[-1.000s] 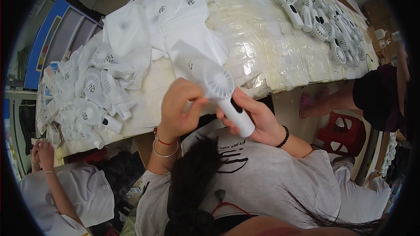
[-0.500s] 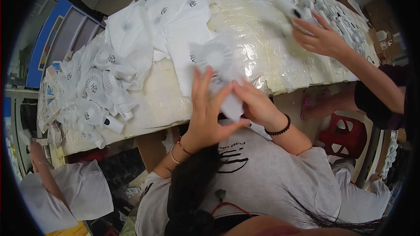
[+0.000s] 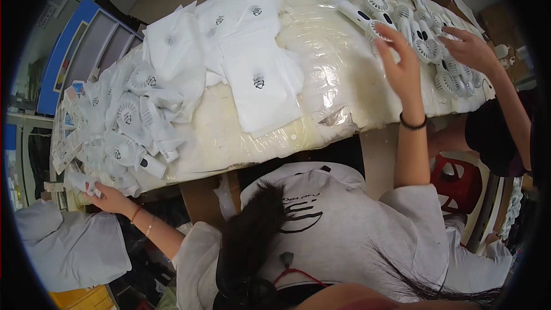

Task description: Packaging small portable fans into individual plastic bags at a production workbench.

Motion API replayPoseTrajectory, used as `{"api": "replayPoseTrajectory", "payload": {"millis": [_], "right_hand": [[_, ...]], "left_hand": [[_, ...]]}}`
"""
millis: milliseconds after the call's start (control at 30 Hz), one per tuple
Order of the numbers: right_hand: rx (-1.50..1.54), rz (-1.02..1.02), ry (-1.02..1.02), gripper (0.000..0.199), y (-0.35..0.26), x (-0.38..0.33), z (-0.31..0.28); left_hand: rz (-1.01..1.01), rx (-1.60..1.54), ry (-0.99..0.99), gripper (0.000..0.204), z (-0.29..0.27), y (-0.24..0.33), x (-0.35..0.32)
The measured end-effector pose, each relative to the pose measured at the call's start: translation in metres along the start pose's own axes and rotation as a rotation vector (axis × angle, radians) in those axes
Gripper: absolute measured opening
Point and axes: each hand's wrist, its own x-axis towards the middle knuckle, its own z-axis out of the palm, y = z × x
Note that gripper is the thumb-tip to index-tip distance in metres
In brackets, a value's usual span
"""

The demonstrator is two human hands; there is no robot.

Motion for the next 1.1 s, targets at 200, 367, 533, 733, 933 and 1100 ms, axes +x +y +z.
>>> {"api": "replayPoseTrajectory", "payload": {"millis": [200, 367, 533, 733, 933, 1100], "right_hand": [[-0.37, 0.292, -0.229, 0.038, -0.004, 0.067, -0.019], [-0.711, 0.119, -0.372, 0.056, 0.028, 0.075, 0.007], [-0.533, 0.02, -0.169, 0.057, -0.043, 0.038, 0.04], [0.243, 0.327, 0.198, 0.052, -0.025, -0.041, 0.05], [-0.432, -0.069, -0.407, 0.025, 0.012, -0.056, 0.011], [0.543, 0.602, -0.197, 0.027, 0.028, -0.063, 0.022]], "left_hand": [[-0.049, 0.336, -0.251, 0.038, -0.012, -0.107, 0.057], [0.27, 0.407, -0.057, 0.037, -0.048, -0.044, 0.042], [0.349, -0.118, -0.201, 0.02, -0.046, 0.084, -0.018], [0.62, -0.639, -1.095, 0.019, 0.068, 0.192, -0.134], [0.304, -0.483, -1.364, 0.014, 0.122, 0.23, -0.184], [0.31, -0.505, -1.393, 0.013, 0.136, 0.247, -0.197]]}}
